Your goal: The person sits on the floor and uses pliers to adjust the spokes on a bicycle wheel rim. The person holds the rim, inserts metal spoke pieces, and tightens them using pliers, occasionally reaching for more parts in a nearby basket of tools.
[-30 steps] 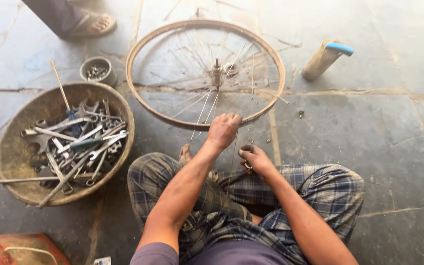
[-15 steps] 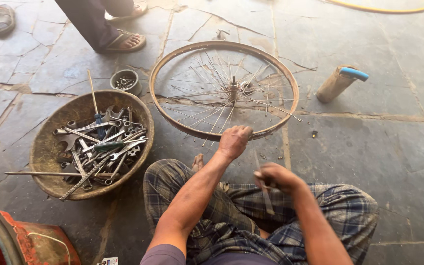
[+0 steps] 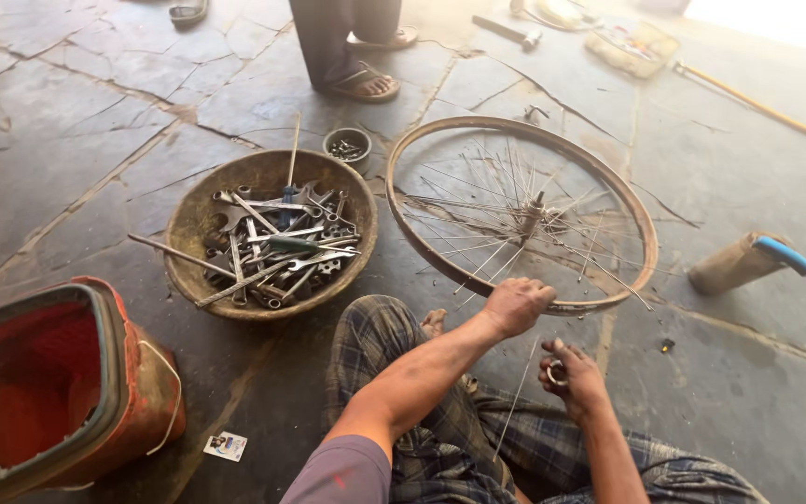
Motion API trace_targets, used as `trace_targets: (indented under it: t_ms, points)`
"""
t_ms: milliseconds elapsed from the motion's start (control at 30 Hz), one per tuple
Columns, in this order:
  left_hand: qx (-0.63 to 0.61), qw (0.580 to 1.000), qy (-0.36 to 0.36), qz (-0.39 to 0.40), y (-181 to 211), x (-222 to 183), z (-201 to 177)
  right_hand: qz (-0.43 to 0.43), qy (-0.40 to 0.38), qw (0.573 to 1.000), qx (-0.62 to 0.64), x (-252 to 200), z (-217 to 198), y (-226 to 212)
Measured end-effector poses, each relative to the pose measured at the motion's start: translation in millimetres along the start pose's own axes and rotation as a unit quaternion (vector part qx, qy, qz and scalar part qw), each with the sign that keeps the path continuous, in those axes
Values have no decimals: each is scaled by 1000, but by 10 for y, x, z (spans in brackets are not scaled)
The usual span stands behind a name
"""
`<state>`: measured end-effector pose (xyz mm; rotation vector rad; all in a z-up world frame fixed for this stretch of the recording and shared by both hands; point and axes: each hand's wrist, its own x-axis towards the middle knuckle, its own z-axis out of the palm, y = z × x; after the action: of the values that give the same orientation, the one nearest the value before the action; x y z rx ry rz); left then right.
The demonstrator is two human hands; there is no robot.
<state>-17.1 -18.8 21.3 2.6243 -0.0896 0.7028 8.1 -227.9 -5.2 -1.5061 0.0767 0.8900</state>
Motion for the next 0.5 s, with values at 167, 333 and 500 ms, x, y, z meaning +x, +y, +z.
trace_targets:
  t_ms: [167,333,500]
  points:
    - [11,1000,13,2,31,36,-155,11,-38,987,154,531,30,234]
    - [56,997,-47,-15,94,44,-180,-37,-70,956,284,783,291,150]
    - [81,988,-120,-55,102,41,-269,-62,-87,936,335,796,410,141]
